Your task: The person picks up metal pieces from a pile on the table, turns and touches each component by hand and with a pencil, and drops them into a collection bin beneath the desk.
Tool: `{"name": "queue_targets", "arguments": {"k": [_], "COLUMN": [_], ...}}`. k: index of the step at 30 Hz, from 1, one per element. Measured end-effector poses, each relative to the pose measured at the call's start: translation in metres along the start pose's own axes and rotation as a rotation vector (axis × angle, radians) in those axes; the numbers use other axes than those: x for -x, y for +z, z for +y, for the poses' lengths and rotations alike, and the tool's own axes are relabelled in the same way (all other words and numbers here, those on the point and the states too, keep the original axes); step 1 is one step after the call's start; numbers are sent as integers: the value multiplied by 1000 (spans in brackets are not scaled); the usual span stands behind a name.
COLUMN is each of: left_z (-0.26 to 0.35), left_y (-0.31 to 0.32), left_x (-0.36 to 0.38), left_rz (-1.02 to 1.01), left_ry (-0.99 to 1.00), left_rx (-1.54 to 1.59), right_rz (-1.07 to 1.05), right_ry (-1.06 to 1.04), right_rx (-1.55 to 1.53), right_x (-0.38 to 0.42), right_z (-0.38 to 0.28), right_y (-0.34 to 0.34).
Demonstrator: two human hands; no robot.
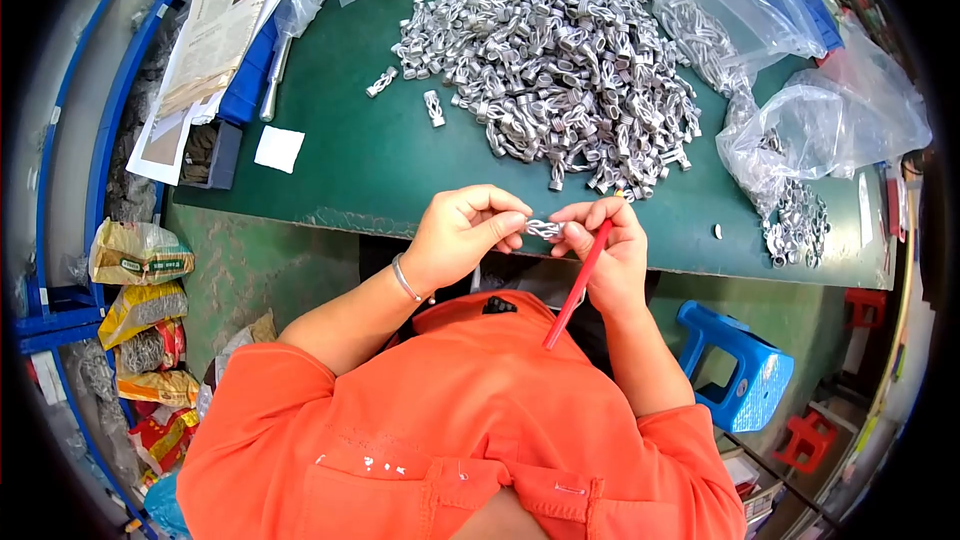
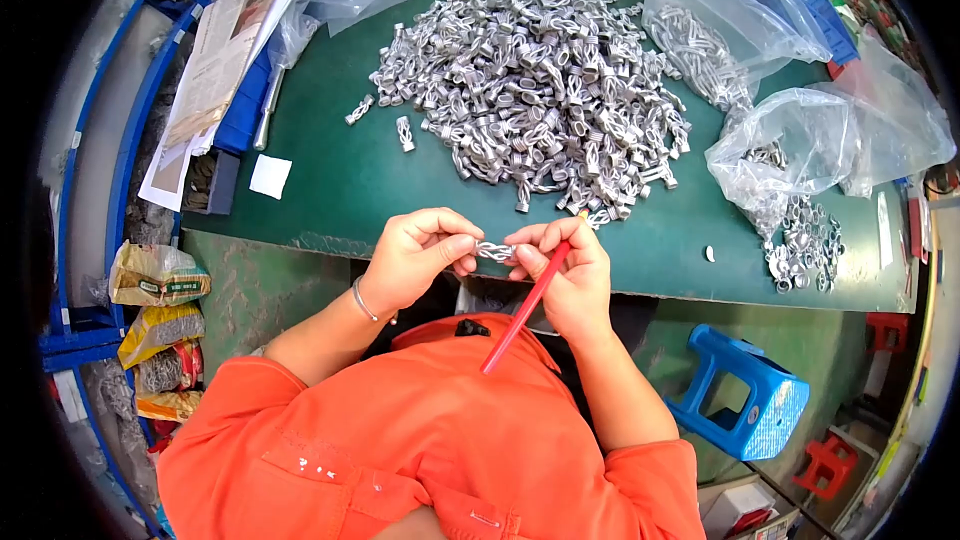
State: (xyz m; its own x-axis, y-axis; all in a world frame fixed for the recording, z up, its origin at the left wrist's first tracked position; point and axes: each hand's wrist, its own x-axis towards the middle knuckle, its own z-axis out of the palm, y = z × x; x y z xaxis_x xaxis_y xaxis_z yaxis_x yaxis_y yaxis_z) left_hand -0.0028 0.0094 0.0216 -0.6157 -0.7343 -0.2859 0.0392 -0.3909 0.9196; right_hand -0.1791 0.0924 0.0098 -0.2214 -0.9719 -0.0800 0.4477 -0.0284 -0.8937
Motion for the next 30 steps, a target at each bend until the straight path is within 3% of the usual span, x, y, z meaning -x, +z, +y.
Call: {"name": "queue_targets", "arguments": {"k": [2, 5, 8, 10, 12, 14, 17, 18, 22, 23, 27, 30], "left_z": [-3, -7, 7, 9, 7, 9, 27, 28, 20, 17, 8, -2], "left_y": [-1, -2, -8, -9, -11, -11, 0, 2, -5, -6, -7, -9], "left_x": [1, 4, 9, 7, -1, -14, -30, -40, -61, -62, -46, -31], "left_rz": [-111, -178, -323, -321, -99, 26, 281, 316, 294, 288, 321, 316], "left_ry": [243, 372, 340, 353, 404, 578, 807, 801, 889, 904, 865, 826], "left_rx": [0, -105, -441, -519, -659, -779, -1139, -1100, -1168, -1138, -1071, -1063], "right_rz": [-50, -105, -185, -273, -246, -109, 94, 145, 229, 232, 277, 199], "right_ry": [-78, -103, -99, 23, 79, -32, -361, -439, -561, -641, -626, -702], "right_rx": [8, 45, 76, 150, 121, 309, 786, 946, 1322, 1337, 1356, 1218], "right_x": [1, 6, 12, 16, 16, 14, -2, -8, -29, -33, -34, -30], "right_z": [-1, -4, -6, -7, -5, 1, 3, 0, 15, 17, 24, 18], "right_y": [-3, -9, -16, -19, -16, -16, -6, 0, 6, 7, 7, 1]}}
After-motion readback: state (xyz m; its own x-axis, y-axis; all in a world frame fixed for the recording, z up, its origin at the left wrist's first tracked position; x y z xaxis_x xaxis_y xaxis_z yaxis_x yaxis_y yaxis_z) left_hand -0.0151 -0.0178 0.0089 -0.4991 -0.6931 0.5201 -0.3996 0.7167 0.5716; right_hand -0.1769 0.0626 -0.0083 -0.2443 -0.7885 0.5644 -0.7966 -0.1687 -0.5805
